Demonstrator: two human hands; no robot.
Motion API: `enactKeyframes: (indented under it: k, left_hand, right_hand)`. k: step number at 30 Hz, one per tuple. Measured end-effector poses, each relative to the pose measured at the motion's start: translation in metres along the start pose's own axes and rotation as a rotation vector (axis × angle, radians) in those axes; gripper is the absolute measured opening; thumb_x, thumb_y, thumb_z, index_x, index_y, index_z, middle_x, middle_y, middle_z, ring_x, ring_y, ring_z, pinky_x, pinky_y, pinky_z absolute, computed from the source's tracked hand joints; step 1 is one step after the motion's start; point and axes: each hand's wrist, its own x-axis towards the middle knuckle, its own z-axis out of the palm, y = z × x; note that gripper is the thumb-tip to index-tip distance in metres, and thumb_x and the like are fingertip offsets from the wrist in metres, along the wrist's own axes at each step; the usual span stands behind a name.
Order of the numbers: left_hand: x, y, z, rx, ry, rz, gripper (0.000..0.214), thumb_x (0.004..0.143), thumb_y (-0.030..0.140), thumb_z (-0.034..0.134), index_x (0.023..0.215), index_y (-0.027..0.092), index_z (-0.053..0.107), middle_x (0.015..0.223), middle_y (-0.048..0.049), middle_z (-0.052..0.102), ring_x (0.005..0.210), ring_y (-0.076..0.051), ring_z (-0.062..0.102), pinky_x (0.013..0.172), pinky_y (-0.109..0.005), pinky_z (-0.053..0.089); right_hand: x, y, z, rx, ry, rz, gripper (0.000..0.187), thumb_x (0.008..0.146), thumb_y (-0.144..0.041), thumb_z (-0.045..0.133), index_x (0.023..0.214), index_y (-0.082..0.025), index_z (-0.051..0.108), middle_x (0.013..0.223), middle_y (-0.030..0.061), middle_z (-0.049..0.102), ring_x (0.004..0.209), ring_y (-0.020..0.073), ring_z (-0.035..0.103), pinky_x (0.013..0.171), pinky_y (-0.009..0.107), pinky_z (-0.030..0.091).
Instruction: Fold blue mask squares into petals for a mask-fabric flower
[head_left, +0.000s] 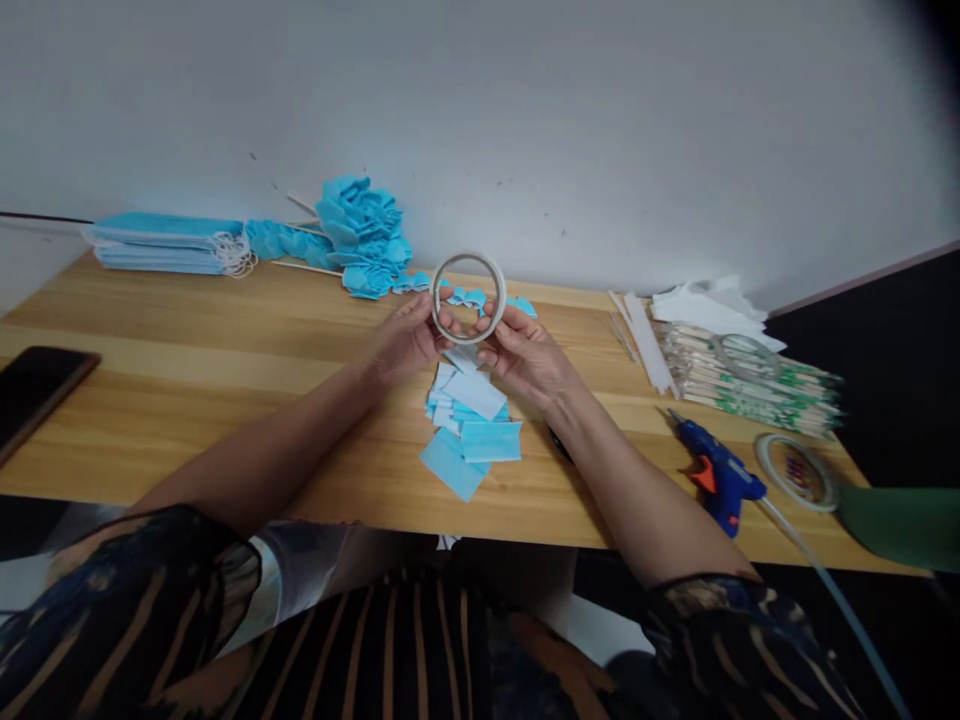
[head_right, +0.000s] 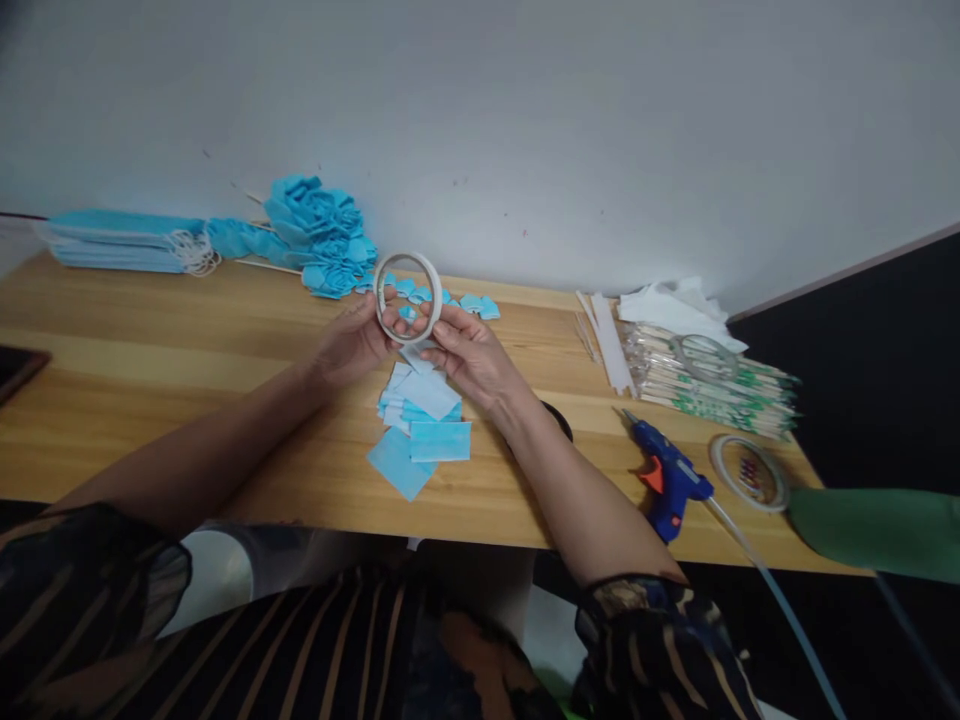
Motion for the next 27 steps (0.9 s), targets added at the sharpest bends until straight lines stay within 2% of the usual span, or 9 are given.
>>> enactKeyframes:
  k: [4,9,16,20,24,27]
  left_hand:
    - [0.0,0.002,0.001,0.008,-0.018,-0.027,0.033,0.1,0.053,0.061,0.103,0.022,0.071,0.07,0.0019,0.067,0.07,-0.014,0.069,0.072,-0.03,0.056]
    - [0.001,0.001,0.002,0.0,0.028,-0.091,0.034,0.104,0.05,0.054,0.104,0.021,0.072,0.065,-0.0005,0.066,0.068,-0.017,0.068,0.067,-0.03,0.055]
    - [0.003,-0.002,-0.002,-0.026,-0.048,-0.102,0.032,0.099,0.05,0.063,0.104,0.019,0.07,0.066,-0.0003,0.066,0.066,-0.016,0.068,0.057,-0.026,0.048]
    - [0.001,0.005,0.001,-0.041,-0.079,-0.089,0.032,0.098,0.049,0.063,0.098,0.018,0.071,0.064,-0.0003,0.063,0.064,-0.016,0.066,0.051,-0.023,0.045]
    - [-0.006,0.01,0.007,-0.042,-0.222,-0.09,0.032,0.082,0.045,0.082,0.093,0.016,0.073,0.063,-0.0008,0.063,0.067,-0.018,0.067,0.05,-0.023,0.045]
    - [-0.011,0.01,0.013,0.03,-0.366,-0.133,0.038,0.077,0.047,0.086,0.09,0.014,0.074,0.064,-0.0047,0.066,0.068,-0.021,0.068,0.054,-0.027,0.049]
  right_hand:
    - [-0.002,0.0,0.003,-0.032,-0.022,-0.024,0.028,0.07,-0.039,0.093,0.091,-0.026,0.079,0.079,-0.0033,0.075,0.07,0.01,0.068,0.061,0.021,0.059]
    - [-0.005,0.002,0.007,-0.068,-0.014,-0.035,0.033,0.067,-0.046,0.094,0.085,-0.024,0.079,0.077,-0.0018,0.074,0.068,0.0103,0.065,0.06,0.021,0.056]
    - [-0.007,0.006,0.009,-0.12,0.022,-0.058,0.037,0.071,-0.053,0.091,0.076,-0.023,0.07,0.077,-0.0025,0.071,0.069,0.0118,0.065,0.062,0.025,0.057]
    - [-0.002,0.005,0.003,-0.111,0.108,-0.075,0.041,0.072,-0.058,0.088,0.081,-0.021,0.071,0.069,-0.0038,0.065,0.062,0.0109,0.059,0.057,0.025,0.054]
    - [0.002,0.001,-0.004,-0.064,0.177,-0.134,0.046,0.069,-0.062,0.089,0.083,-0.022,0.07,0.067,-0.0052,0.06,0.062,0.01,0.055,0.049,0.021,0.047]
    - [0.002,-0.001,-0.004,-0.093,0.195,-0.177,0.049,0.067,-0.066,0.089,0.079,-0.022,0.068,0.066,-0.0053,0.057,0.06,0.0095,0.051,0.046,0.021,0.04]
